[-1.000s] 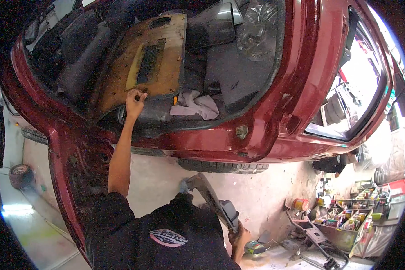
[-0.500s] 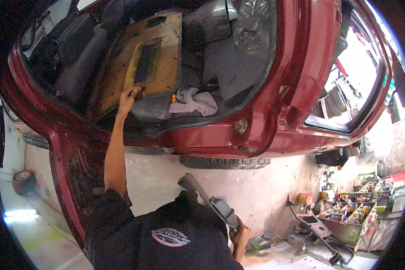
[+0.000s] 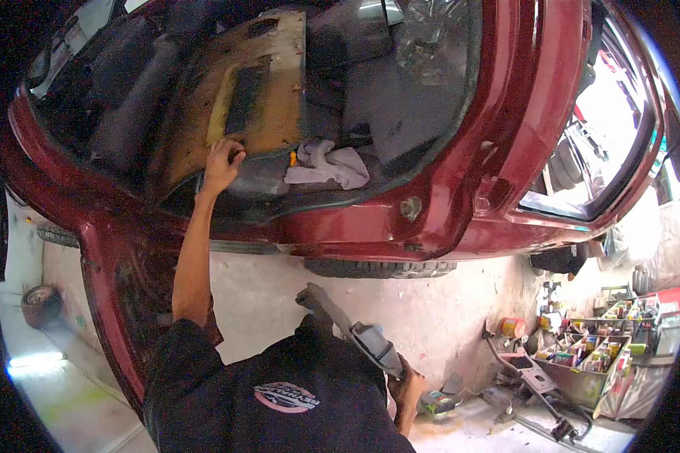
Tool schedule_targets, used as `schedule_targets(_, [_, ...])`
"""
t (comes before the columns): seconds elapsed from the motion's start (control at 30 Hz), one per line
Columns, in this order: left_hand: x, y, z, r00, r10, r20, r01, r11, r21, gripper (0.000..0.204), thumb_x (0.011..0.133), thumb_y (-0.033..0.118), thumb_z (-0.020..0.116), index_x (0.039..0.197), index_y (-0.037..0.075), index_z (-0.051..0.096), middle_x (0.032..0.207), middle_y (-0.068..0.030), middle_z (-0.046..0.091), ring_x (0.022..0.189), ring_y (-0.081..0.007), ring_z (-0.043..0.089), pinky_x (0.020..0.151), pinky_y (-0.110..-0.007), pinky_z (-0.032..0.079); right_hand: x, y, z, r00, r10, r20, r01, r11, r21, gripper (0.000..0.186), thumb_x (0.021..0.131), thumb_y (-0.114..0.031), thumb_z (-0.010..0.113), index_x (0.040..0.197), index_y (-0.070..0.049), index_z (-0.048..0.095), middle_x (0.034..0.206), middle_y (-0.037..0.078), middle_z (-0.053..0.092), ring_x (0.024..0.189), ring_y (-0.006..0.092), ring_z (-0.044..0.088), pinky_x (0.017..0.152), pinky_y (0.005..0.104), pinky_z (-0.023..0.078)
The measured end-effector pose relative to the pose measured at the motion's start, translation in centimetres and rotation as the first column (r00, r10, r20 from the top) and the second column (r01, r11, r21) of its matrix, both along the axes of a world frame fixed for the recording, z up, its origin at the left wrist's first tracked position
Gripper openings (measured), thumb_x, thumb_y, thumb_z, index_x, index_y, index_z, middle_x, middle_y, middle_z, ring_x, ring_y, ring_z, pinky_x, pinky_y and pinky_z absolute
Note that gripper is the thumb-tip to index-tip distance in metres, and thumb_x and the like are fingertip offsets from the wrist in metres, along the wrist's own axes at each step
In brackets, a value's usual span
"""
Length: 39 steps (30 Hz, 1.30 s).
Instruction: Repairing and cleaning car door panels and interior trim components.
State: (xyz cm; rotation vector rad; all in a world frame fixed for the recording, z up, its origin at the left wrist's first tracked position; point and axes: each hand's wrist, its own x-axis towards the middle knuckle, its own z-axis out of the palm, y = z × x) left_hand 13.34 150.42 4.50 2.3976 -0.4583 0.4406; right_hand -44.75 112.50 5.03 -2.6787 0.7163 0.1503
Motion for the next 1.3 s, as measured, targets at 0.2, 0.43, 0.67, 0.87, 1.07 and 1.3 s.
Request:
schedule_targets(0.2, [0.2,-0.1,-0.2,0.999,0.033,-0.015,-0.032,0.997,0.071,0.018,0.094,0.022,0.069,0.106,0.009,0.068,0.111,-0.0102,0.065,0.116,-0.0347,0.054,0.101,-0.053,0.039,0.6,0.4,0.2,1.000,0.008,-0.006,-0.007,1.000,0.005,0.053,0.071,-0.021,0.075,0.124,-0.019,0.073,0.085,0.019,0.074,0.076,0.0366,0.074,0.069,0.0444,0.058])
schedule_targets(0.43, [0.7,-0.9,-1.1,0.960,0.252,-0.120,-0.245,0.967,0.069,0.025,0.096,0.032,0.068,0.107,0.009,0.067,0.117,-0.0119,0.064,0.122,-0.0383,0.051,0.103,-0.062,0.035,0.6,0.3,0.4,1.000,-0.020,-0.001,0.020,0.999,0.040,0.057,0.068,-0.017,0.073,0.125,-0.018,0.073,0.087,0.019,0.074,0.079,0.0369,0.073,0.073,0.0448,0.058])
schedule_targets(0.67, [0.7,-2.3,-2.0,0.936,0.352,0.028,-0.353,0.930,0.101,0.025,0.097,0.026,0.067,0.102,0.002,0.068,0.110,-0.0173,0.064,0.116,-0.0400,0.053,0.101,-0.054,0.039,-0.4,0.1,-0.3,0.999,-0.039,0.025,0.038,0.997,0.063,0.057,0.070,-0.016,0.074,0.127,-0.019,0.071,0.086,0.020,0.074,0.078,0.0375,0.073,0.072,0.0455,0.057])
schedule_targets(0.87, [0.3,-3.4,-2.6,0.891,0.420,0.173,-0.436,0.898,0.066,0.024,0.095,0.020,0.067,0.101,-0.003,0.068,0.108,-0.0234,0.064,0.108,-0.0424,0.055,0.099,-0.050,0.041,-1.4,-0.3,-0.2,0.998,-0.067,-0.003,0.067,0.996,0.054,0.053,0.074,-0.022,0.076,0.127,-0.019,0.071,0.087,0.019,0.075,0.079,0.0368,0.074,0.072,0.0454,0.058])
schedule_targets(1.07, [0.8,-0.4,-1.3,0.978,0.175,-0.117,-0.198,0.951,-0.238,0.025,0.100,0.020,0.062,0.103,-0.003,0.071,0.097,-0.0198,0.072,0.095,-0.0348,0.067,0.091,-0.044,0.049,-2.4,-0.1,0.0,0.995,-0.101,-0.003,0.101,0.994,0.047,0.053,0.074,-0.024,0.077,0.126,-0.020,0.071,0.087,0.019,0.074,0.080,0.0370,0.074,0.073,0.0456,0.058])
schedule_targets(1.3, [1.0,-0.4,-0.2,0.972,0.210,-0.105,-0.218,0.974,-0.068,0.032,0.092,0.036,0.076,0.095,0.004,0.073,0.085,-0.0130,0.072,0.090,-0.0267,0.069,0.089,-0.041,0.050,-2.1,-0.8,-0.4,0.996,-0.075,-0.046,0.076,0.997,0.023,0.054,0.074,-0.024,0.077,0.128,-0.021,0.070,0.084,0.020,0.074,0.078,0.0379,0.073,0.071,0.0463,0.057])
